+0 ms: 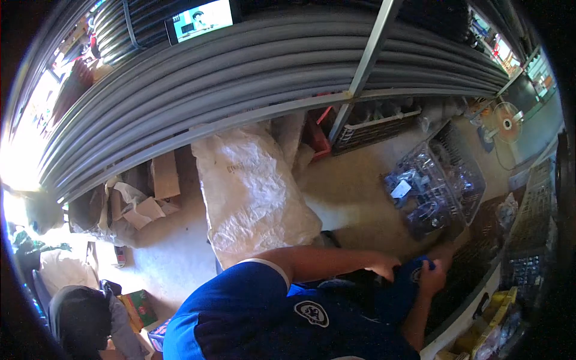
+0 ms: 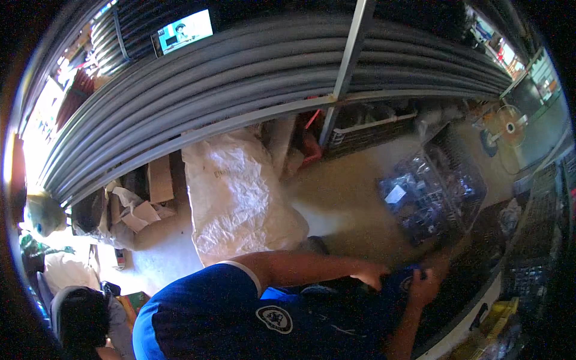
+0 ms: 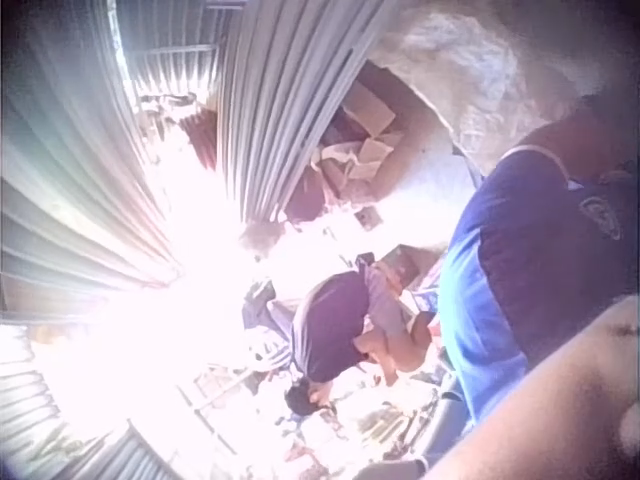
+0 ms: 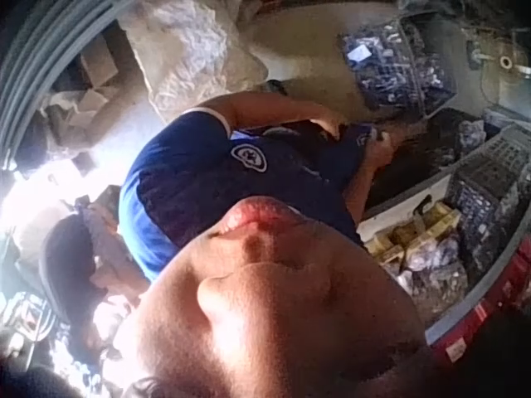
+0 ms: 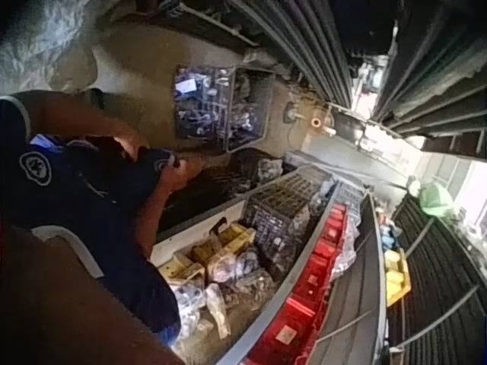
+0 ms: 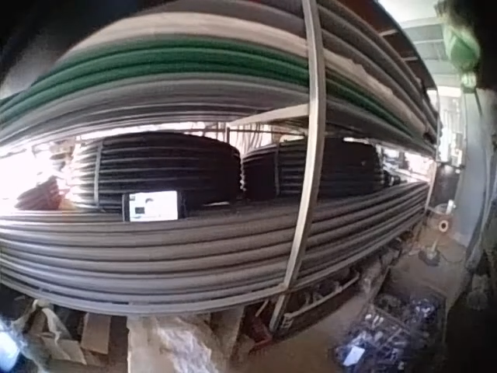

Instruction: Sorting through small plastic plumbing fittings and placing them into a black bag.

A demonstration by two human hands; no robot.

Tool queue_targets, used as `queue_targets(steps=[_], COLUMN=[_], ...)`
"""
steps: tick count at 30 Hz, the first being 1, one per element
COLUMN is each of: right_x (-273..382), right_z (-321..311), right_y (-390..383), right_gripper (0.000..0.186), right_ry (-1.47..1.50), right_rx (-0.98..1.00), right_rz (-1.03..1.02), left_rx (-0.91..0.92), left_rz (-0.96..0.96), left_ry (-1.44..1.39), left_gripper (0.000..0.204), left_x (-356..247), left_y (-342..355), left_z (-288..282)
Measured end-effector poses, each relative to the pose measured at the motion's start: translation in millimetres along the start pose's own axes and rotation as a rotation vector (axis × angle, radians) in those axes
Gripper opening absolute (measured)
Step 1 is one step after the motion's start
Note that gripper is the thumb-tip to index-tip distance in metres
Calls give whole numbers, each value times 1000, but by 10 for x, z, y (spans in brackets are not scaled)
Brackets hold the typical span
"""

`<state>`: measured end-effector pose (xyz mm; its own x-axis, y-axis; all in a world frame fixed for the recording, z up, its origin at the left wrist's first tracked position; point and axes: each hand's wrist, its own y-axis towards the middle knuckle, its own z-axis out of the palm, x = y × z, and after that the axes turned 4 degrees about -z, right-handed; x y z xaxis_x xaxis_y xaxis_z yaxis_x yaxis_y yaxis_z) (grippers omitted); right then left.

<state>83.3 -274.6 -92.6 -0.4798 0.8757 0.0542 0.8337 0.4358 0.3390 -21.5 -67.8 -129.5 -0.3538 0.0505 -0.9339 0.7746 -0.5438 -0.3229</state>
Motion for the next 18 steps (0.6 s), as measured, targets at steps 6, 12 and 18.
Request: queue_targets(steps=[6, 12, 18], right_x=[-461, -1287, -1702], right_z=[-357, 621, 759], right_y=[1169, 1342, 1288], right_gripper=[26, 28, 27], right_ry=[168, -83, 34], right_rx=[93, 517, 791], right_rz=[4, -366, -319], left_rx=[-474, -499, -773], left_rz=[142, 176, 131], left_ry=[-60, 51, 178], left_gripper=[61, 65, 54], left_x=[-162, 533, 481], left_y=[675, 1366, 1003], left_z=[-130, -345, -213])
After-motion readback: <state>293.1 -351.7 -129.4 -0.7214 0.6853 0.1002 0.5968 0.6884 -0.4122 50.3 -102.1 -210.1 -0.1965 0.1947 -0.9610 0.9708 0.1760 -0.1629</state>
